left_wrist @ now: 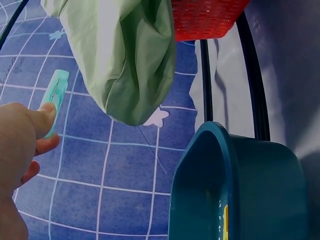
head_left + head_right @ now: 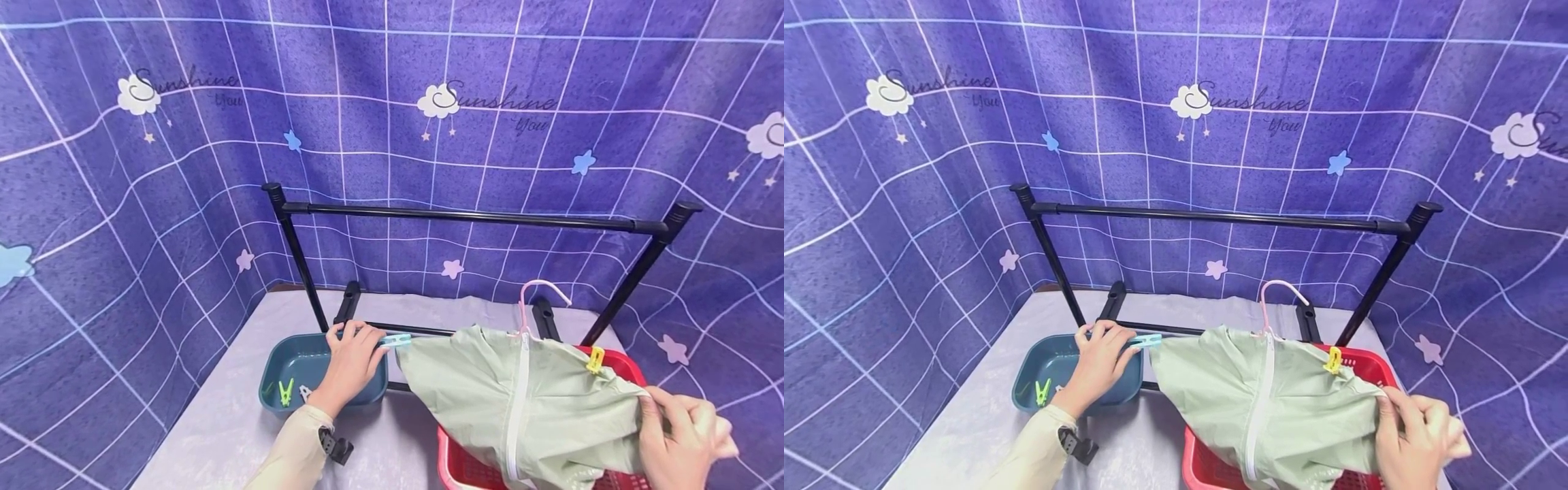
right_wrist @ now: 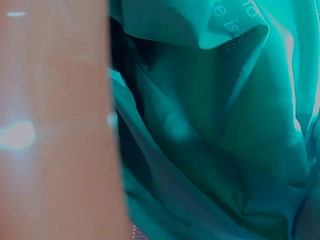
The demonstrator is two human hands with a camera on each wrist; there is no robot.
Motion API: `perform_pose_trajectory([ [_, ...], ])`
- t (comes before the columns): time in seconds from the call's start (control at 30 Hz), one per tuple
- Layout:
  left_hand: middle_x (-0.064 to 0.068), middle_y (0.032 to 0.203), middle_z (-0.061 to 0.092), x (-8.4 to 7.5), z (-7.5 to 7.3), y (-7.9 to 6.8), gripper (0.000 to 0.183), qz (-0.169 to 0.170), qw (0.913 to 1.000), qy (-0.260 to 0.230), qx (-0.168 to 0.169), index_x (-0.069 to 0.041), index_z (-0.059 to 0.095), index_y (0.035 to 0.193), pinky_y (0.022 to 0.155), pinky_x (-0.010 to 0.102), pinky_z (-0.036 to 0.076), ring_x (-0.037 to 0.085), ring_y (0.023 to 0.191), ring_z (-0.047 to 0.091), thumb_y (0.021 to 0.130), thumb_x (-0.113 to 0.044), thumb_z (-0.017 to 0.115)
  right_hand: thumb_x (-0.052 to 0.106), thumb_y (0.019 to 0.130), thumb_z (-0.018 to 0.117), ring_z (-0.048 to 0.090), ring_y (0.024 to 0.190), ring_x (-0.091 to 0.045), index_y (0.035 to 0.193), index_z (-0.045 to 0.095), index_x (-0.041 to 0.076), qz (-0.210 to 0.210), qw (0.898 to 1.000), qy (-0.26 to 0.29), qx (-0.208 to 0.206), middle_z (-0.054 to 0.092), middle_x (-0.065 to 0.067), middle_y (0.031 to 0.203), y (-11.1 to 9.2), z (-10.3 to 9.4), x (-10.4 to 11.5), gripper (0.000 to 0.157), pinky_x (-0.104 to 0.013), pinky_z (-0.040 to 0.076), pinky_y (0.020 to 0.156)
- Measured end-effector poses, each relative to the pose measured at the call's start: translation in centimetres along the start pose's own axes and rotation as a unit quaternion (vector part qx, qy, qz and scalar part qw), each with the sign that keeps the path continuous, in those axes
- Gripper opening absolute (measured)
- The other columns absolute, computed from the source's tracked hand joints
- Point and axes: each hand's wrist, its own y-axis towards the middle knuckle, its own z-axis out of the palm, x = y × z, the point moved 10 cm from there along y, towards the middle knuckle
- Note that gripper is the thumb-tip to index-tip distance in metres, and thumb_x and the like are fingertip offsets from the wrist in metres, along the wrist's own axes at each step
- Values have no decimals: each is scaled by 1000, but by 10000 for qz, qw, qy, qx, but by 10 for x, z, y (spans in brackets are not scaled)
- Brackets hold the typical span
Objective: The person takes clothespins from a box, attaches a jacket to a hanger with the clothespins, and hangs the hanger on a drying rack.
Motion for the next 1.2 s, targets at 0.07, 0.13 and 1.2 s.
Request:
perform_pose_trajectory([
  [0.07, 3, 101, 68, 0, 1, 0, 19, -15, 10000, 12, -11, -9, 68, 104, 92, 64, 25, 30, 104, 53, 88, -19, 73, 52, 94, 60, 27, 103, 3, 85, 68, -6, 11, 10000, 14, 6, 39, 29, 98, 1, 1, 0, 59, -49, 11, 97],
  [0.13, 3, 101, 67, 1, 3, 1, 20, -23, 10000, 81, 7, -9, 68, 104, 92, 64, 25, 30, 103, 53, 88, -20, 73, 52, 94, 60, 26, 102, 3, 84, 68, -6, 64, 10000, 0, -12, 39, 30, 98, 1, 1, 0, 59, -51, 11, 97],
  [1.2, 1, 95, 69, -2, 14, 12, 16, -117, 9990, 302, 324, -12, 70, 98, 95, 61, 27, 26, 103, 52, 85, -17, 77, 57, 93, 58, 26, 101, 2, 82, 65, -8, 113, 9998, 29, -173, 40, 24, 93, 2, -3, 10, 66, -52, 10, 95],
])
